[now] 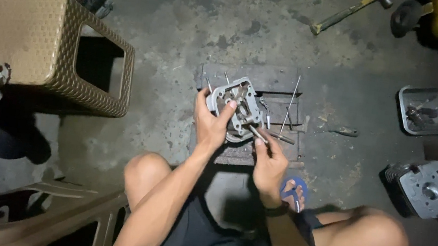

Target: Repairing a motorcycle engine cylinder head by manipulating internal components with a small tool.

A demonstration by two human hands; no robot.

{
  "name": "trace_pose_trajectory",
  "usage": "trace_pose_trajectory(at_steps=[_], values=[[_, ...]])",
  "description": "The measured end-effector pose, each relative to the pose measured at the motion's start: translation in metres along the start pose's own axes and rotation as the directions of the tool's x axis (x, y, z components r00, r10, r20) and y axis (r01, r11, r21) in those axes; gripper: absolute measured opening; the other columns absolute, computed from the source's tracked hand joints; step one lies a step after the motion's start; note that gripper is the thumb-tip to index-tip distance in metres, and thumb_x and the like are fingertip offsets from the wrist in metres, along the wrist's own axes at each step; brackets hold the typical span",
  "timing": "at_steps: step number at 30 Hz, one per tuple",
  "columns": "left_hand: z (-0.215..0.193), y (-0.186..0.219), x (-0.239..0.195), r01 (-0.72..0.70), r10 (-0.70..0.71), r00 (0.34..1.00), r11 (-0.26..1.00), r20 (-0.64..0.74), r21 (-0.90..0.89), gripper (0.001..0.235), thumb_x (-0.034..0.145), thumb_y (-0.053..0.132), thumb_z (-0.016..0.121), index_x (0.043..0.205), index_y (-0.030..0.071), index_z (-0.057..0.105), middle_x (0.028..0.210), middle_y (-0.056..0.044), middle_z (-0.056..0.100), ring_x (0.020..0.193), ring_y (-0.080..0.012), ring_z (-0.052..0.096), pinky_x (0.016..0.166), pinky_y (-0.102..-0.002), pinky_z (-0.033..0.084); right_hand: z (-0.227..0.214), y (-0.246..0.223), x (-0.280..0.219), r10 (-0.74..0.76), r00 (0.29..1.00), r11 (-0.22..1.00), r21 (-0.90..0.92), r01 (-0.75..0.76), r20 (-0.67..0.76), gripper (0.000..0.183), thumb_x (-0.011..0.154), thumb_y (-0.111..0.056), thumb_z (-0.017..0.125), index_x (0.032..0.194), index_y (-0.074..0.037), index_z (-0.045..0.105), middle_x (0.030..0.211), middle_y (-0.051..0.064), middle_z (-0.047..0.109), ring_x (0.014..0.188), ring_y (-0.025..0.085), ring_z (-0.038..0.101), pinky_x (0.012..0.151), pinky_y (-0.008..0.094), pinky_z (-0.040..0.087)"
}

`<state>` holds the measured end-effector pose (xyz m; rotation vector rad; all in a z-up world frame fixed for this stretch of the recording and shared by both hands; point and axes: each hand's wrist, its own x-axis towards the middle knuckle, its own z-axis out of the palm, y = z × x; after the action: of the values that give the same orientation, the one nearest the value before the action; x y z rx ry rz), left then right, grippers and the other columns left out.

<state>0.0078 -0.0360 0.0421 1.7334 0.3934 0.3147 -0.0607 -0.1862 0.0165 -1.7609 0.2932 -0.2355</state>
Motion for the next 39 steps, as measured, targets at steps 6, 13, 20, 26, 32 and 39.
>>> trace_pose_trajectory(at_steps=[6,13,20,26,32,39], values=[[0.000,-0.018,-0.013,-0.072,0.070,0.997,0.997,-0.032,-0.037,0.072,0.078,0.038,0.083,0.133,0.004,0.051,0.125,-0.024,0.056,0.124,-0.0412,0.055,0.110,-0.050,0.038,-0.011,-0.037,0.001,-0.670,0.738,0.636,-0.451,0.626,0.079,0.019,0.090,-0.005,0.078,0.106,-0.015,0.083,0.090,0.001,0.072,0.075,0.018,0.069,0.074,0.029,0.057],[-0.001,-0.035,-0.015,-0.144,0.140,0.989,0.987,-0.045,-0.078,0.074,0.078,0.041,0.082,0.134,0.004,0.051,0.125,-0.021,0.055,0.124,-0.0374,0.055,0.111,-0.049,0.038,-0.022,-0.043,-0.004,-0.062,0.996,0.919,-0.387,0.081,0.063,0.024,0.093,-0.025,0.078,0.115,-0.014,0.080,0.083,0.010,0.079,0.072,0.024,0.074,0.067,0.037,0.057],[0.000,-0.045,-0.015,-0.196,0.193,0.981,0.971,-0.038,-0.135,0.074,0.076,0.044,0.082,0.131,0.003,0.052,0.117,-0.022,0.058,0.115,-0.0343,0.059,0.106,-0.047,0.042,-0.025,-0.035,0.010,0.551,0.808,0.694,-0.652,-0.305,0.208,0.029,0.096,-0.051,0.064,0.114,-0.032,0.077,0.089,-0.001,0.079,0.094,0.028,0.073,0.088,0.046,0.052],[0.001,-0.045,-0.014,-0.214,0.211,0.977,0.968,-0.037,-0.133,0.075,0.075,0.044,0.082,0.131,0.003,0.052,0.115,-0.022,0.059,0.112,-0.0345,0.060,0.104,-0.047,0.043,-0.026,-0.046,-0.002,-0.351,0.906,0.717,-0.556,0.422,0.235,0.008,0.094,-0.020,0.077,0.089,-0.016,0.073,0.062,0.002,0.064,0.057,0.023,0.066,0.053,0.031,0.051],[0.004,-0.045,-0.020,-0.220,0.219,0.975,0.970,-0.019,-0.099,0.082,0.075,0.050,0.079,0.133,0.000,0.049,0.117,-0.022,0.056,0.113,-0.0358,0.058,0.105,-0.049,0.041,-0.019,-0.026,0.001,-0.497,0.836,0.653,-0.534,0.537,0.232,0.006,0.096,-0.018,0.075,0.091,-0.015,0.072,0.064,0.000,0.062,0.056,0.020,0.066,0.051,0.028,0.052],[0.002,-0.041,-0.019,-0.240,0.240,0.971,0.970,-0.016,-0.040,0.088,0.074,0.056,0.077,0.134,-0.002,0.048,0.117,-0.024,0.055,0.113,-0.0409,0.058,0.103,-0.051,0.042,-0.032,-0.030,-0.006,-0.564,0.776,0.542,-0.583,0.606,0.283,0.010,0.092,-0.013,0.077,0.085,-0.013,0.069,0.060,0.001,0.058,0.052,0.022,0.063,0.048,0.029,0.052]])
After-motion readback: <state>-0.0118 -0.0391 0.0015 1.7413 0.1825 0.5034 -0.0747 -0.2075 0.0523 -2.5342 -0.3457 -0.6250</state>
